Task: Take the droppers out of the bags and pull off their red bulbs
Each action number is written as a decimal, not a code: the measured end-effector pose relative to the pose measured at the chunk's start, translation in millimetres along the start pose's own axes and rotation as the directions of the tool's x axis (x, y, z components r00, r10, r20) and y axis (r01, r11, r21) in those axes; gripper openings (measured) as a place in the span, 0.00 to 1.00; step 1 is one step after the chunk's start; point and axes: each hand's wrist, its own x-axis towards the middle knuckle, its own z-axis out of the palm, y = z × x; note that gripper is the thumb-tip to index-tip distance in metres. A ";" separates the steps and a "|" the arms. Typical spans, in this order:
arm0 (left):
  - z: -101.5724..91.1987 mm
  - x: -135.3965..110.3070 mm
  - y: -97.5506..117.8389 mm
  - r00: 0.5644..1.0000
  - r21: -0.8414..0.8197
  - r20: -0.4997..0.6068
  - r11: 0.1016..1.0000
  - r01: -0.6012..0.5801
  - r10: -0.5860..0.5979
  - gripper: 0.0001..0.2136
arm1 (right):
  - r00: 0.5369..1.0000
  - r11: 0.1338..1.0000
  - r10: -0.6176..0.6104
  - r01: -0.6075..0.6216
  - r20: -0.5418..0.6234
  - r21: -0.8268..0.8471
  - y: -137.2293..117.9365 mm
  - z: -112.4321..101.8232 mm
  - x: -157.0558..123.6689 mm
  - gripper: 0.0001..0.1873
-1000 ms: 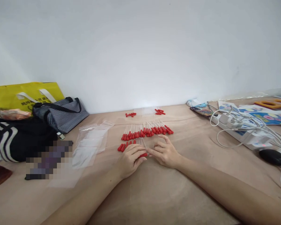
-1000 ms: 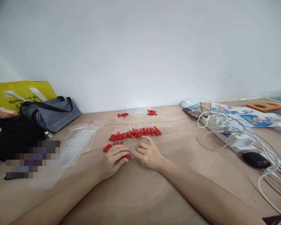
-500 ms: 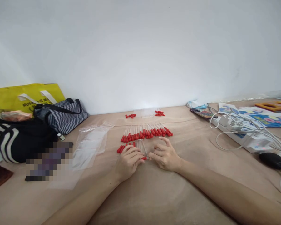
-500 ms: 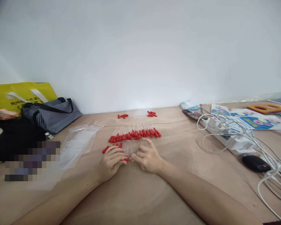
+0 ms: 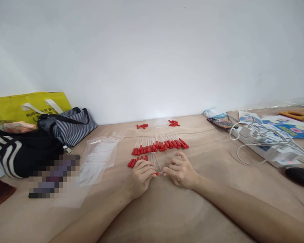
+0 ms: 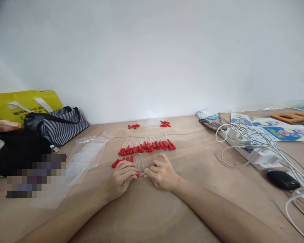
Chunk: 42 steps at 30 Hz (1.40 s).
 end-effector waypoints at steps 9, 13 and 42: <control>-3.7 -8.3 -7.1 0.994 0.027 -0.099 0.998 0.058 -0.055 0.06 | 0.987 0.989 0.130 -0.135 0.096 0.051 5.2 2.9 -4.6 0.12; -15.2 -8.2 -21.9 0.932 0.101 -0.249 0.950 0.296 -0.263 0.10 | 0.935 0.951 0.296 -0.308 0.195 0.037 7.3 11.0 -7.8 0.17; -33.4 -20.4 -54.2 0.466 -0.356 0.178 0.384 0.852 -0.867 0.19 | 0.847 0.804 0.454 -0.523 0.276 0.282 -8.3 34.8 16.6 0.07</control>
